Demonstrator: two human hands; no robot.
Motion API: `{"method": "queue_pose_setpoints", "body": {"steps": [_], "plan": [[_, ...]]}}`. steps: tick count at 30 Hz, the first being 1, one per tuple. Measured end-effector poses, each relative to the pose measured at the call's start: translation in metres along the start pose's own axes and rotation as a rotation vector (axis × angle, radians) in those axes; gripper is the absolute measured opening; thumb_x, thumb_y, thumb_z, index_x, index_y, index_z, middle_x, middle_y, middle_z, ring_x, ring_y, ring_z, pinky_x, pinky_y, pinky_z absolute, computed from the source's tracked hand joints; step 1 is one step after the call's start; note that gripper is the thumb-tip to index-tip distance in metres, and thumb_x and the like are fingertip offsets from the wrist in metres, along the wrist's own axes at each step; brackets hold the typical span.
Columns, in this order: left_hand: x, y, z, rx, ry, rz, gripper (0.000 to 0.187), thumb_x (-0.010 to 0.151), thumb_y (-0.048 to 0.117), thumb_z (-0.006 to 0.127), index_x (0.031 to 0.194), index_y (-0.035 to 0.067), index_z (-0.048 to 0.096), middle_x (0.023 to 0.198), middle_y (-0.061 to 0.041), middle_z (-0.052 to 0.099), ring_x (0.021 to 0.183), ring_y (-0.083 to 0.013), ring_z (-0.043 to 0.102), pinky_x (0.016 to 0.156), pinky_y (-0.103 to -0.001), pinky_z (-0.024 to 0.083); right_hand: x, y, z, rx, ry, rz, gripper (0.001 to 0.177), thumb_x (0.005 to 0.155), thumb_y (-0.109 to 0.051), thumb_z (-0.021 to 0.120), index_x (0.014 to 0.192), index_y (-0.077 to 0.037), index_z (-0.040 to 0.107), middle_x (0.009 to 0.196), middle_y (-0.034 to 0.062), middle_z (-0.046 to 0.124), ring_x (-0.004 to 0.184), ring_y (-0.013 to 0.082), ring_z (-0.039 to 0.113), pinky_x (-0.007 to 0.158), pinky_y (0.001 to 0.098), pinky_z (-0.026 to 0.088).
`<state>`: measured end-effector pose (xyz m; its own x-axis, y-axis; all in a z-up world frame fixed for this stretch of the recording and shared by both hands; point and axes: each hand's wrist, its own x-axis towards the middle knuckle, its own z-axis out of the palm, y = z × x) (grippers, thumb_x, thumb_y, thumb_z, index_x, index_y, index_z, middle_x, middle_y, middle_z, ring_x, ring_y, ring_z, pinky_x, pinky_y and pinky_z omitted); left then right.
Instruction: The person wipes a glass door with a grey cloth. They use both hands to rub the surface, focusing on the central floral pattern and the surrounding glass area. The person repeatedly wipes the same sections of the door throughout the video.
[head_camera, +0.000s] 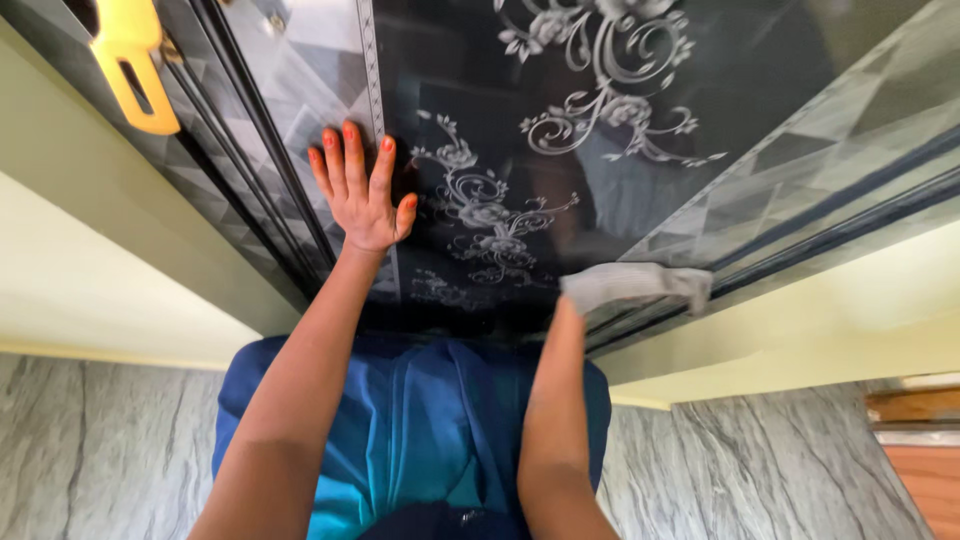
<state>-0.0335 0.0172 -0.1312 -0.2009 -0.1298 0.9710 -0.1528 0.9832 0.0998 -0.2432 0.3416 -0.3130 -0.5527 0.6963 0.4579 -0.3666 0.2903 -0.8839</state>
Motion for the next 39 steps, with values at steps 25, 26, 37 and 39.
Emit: {"method": "queue_pose_setpoints", "body": {"steps": [25, 26, 37, 39], "plan": [[0.042, 0.156, 0.000, -0.053, -0.382, 0.012, 0.043, 0.095, 0.059, 0.062, 0.123, 0.026, 0.059, 0.168, -0.028, 0.011, 0.152, -0.0593, -0.001, 0.108, -0.085, -0.007, 0.000, -0.191, -0.026, 0.008, -0.294, -0.454, 0.070, 0.111, -0.056, 0.033, 0.163, -0.010, 0.036, 0.174, 0.0225, 0.015, 0.162, 0.0447, 0.002, 0.126, 0.0688, -0.001], [0.057, 0.166, 0.003, -0.059, -0.378, 0.112, 0.041, 0.092, 0.062, 0.064, 0.122, 0.033, 0.059, 0.169, -0.024, 0.012, 0.149, -0.0628, 0.000, 0.103, -0.088, -0.008, 0.011, -0.189, -0.030, -0.016, -0.244, -0.357, 0.072, 0.110, -0.058, 0.031, 0.164, -0.011, 0.032, 0.174, 0.0218, 0.011, 0.162, 0.0450, 0.001, 0.126, 0.0687, 0.000], [0.272, 0.241, -0.003, -0.087, -0.012, 0.555, 0.087, 0.074, 0.078, 0.072, 0.149, 0.041, 0.047, 0.171, -0.002, 0.009, 0.155, -0.0435, 0.015, 0.094, -0.086, 0.038, 0.005, -0.183, -0.044, -0.071, -0.252, -0.136, 0.081, 0.106, -0.067, 0.022, 0.168, -0.014, 0.015, 0.176, 0.0185, 0.004, 0.162, 0.0436, 0.002, 0.124, 0.0695, 0.000], [0.316, 0.233, -0.020, -0.133, -0.020, 0.412, 0.083, 0.081, 0.078, 0.068, 0.151, 0.041, 0.046, 0.164, -0.005, 0.024, 0.149, -0.0429, 0.025, 0.099, -0.090, 0.033, 0.006, -0.180, -0.043, -0.089, -0.260, -0.145, 0.082, 0.106, -0.067, 0.021, 0.168, -0.014, 0.016, 0.176, 0.0179, 0.004, 0.162, 0.0432, 0.002, 0.124, 0.0689, 0.001]]}}
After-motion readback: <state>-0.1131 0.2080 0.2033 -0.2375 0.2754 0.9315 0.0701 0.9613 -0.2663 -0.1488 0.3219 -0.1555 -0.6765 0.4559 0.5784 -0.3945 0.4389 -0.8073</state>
